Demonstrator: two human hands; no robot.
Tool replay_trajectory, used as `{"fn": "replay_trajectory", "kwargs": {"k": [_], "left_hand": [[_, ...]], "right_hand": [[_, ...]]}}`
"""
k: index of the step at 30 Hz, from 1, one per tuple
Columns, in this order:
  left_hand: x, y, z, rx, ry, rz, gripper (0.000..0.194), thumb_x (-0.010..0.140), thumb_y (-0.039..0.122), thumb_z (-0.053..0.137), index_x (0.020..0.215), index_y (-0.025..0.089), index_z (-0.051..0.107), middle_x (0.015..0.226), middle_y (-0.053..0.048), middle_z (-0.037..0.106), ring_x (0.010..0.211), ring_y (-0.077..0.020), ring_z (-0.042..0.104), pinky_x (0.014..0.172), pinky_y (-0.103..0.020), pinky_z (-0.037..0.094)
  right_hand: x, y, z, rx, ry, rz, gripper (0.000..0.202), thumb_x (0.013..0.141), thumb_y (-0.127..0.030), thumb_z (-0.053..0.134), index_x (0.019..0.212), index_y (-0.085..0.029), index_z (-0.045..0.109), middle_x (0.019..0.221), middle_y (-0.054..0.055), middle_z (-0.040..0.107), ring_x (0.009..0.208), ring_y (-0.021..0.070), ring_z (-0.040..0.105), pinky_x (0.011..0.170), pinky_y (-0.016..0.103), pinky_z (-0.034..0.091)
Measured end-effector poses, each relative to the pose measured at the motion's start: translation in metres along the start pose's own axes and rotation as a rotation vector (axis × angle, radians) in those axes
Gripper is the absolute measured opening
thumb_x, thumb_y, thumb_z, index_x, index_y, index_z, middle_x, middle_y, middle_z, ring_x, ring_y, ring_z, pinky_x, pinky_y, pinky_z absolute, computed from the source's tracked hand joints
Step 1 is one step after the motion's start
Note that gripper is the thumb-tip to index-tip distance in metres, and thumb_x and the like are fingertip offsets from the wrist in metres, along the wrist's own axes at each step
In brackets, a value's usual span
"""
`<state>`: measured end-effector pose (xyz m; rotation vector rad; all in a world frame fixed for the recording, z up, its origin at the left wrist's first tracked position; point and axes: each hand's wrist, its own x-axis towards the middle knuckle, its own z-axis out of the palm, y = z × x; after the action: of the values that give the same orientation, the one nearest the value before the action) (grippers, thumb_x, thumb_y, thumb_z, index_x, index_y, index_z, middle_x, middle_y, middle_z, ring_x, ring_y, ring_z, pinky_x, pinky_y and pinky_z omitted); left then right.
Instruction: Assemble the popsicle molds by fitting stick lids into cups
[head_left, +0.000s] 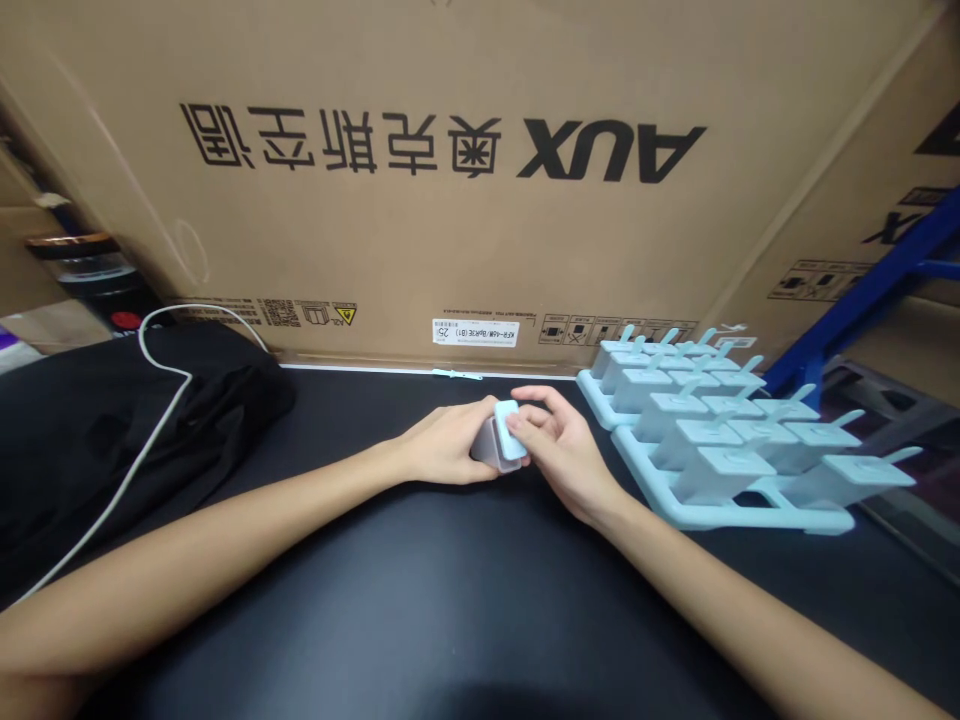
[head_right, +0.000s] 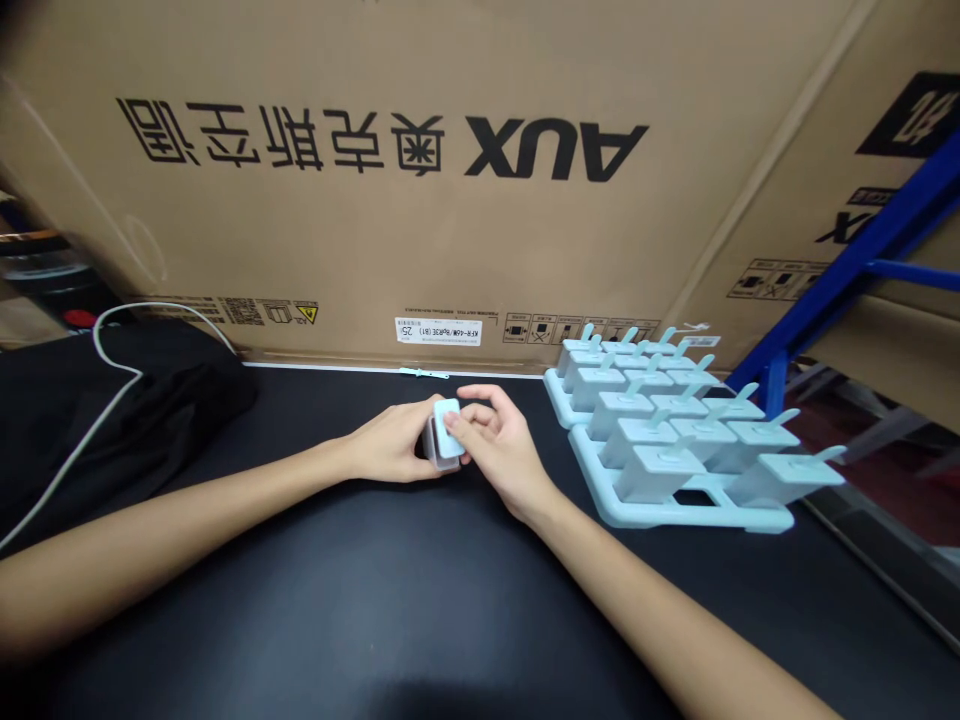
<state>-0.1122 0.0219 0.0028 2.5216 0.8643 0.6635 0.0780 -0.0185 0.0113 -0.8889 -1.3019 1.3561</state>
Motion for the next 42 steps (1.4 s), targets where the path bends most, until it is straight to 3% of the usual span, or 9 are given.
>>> {"fn": "replay_trajectory", "kwargs": {"k": [5, 10, 16, 20, 26, 30, 34, 38, 42], "left_hand": [[-0.005, 0.002, 0.012, -0.056, 0.086, -0.035, 0.07, 0.08, 0.056, 0.071, 0.129, 0.026, 0.032, 0.103, -0.005, 0.067, 0.081, -0.0245, 0.071, 0.065, -0.033, 0.051], [-0.008, -0.009, 0.016, -0.015, 0.138, 0.031, 0.093, 0.075, 0.074, 0.066, 0.141, 0.027, 0.019, 0.131, -0.015, 0.055, 0.091, -0.027, 0.069, 0.074, -0.04, 0.053], [-0.007, -0.007, 0.008, -0.013, 0.088, 0.057, 0.064, 0.088, 0.073, 0.046, 0.134, 0.029, 0.039, 0.11, -0.005, 0.065, 0.083, -0.0221, 0.067, 0.073, -0.034, 0.05], [-0.006, -0.001, 0.007, 0.036, 0.074, 0.052, 0.051, 0.088, 0.062, 0.05, 0.126, 0.027, 0.047, 0.086, 0.001, 0.065, 0.067, -0.0179, 0.063, 0.064, -0.028, 0.044], [-0.007, -0.004, 0.011, 0.1, 0.0, 0.118, 0.054, 0.083, 0.061, 0.052, 0.122, 0.023, 0.051, 0.069, 0.003, 0.058, 0.054, -0.0168, 0.055, 0.054, -0.026, 0.036], [-0.007, -0.01, 0.011, 0.053, -0.021, 0.172, 0.061, 0.082, 0.064, 0.055, 0.127, 0.023, 0.049, 0.074, 0.002, 0.061, 0.058, -0.0185, 0.059, 0.056, -0.027, 0.04], [-0.007, -0.008, 0.01, 0.023, -0.009, 0.13, 0.068, 0.082, 0.067, 0.059, 0.133, 0.025, 0.044, 0.073, 0.003, 0.058, 0.06, -0.0192, 0.06, 0.06, -0.028, 0.043], [-0.007, -0.003, 0.009, -0.009, 0.029, 0.055, 0.076, 0.082, 0.064, 0.066, 0.141, 0.025, 0.036, 0.073, 0.004, 0.056, 0.061, -0.0195, 0.06, 0.06, -0.029, 0.044], [-0.006, -0.004, 0.009, -0.127, 0.028, 0.05, 0.078, 0.081, 0.063, 0.07, 0.14, 0.026, 0.034, 0.088, 0.0, 0.065, 0.067, -0.0187, 0.064, 0.063, -0.029, 0.047]], "right_hand": [[-0.003, 0.002, 0.004, -0.151, -0.051, -0.033, 0.039, 0.078, -0.052, 0.075, 0.081, -0.022, 0.051, 0.073, -0.003, 0.053, 0.061, 0.0103, 0.046, 0.052, 0.023, 0.038], [-0.009, 0.005, 0.006, -0.394, -0.129, -0.155, 0.044, 0.095, -0.056, 0.051, 0.071, -0.02, 0.043, 0.067, -0.003, 0.04, 0.062, 0.0109, 0.036, 0.057, 0.026, 0.032], [-0.008, 0.012, 0.004, -0.559, -0.041, -0.182, 0.043, 0.1, -0.052, 0.038, 0.07, -0.021, 0.041, 0.065, -0.002, 0.043, 0.061, 0.0125, 0.041, 0.058, 0.027, 0.034], [0.031, 0.018, -0.009, -0.844, 0.115, -0.247, 0.031, 0.1, -0.032, 0.023, 0.081, -0.023, 0.045, 0.072, 0.0, 0.055, 0.066, 0.0144, 0.053, 0.064, 0.027, 0.043], [0.105, 0.022, 0.006, -1.142, -0.128, -0.321, 0.017, 0.094, -0.022, 0.047, 0.106, -0.019, 0.058, 0.115, 0.008, 0.064, 0.106, 0.0186, 0.059, 0.094, 0.031, 0.043], [0.127, 0.023, 0.025, -1.304, -0.302, -0.271, 0.014, 0.091, -0.018, 0.054, 0.103, -0.016, 0.062, 0.115, 0.014, 0.065, 0.109, 0.0243, 0.06, 0.092, 0.035, 0.044], [0.131, 0.016, 0.024, -1.394, -0.323, -0.163, 0.027, 0.082, -0.013, 0.06, 0.109, -0.013, 0.06, 0.105, 0.017, 0.068, 0.093, 0.0273, 0.065, 0.076, 0.034, 0.047], [0.12, -0.002, 0.004, -1.393, -0.362, -0.066, 0.019, 0.065, -0.014, 0.073, 0.082, -0.016, 0.063, 0.081, 0.009, 0.07, 0.076, 0.0231, 0.067, 0.065, 0.028, 0.045], [0.092, -0.034, -0.018, -1.35, -0.25, -0.104, 0.009, 0.071, -0.018, 0.064, 0.075, -0.019, 0.056, 0.073, 0.004, 0.068, 0.071, 0.0195, 0.066, 0.063, 0.027, 0.045]]}}
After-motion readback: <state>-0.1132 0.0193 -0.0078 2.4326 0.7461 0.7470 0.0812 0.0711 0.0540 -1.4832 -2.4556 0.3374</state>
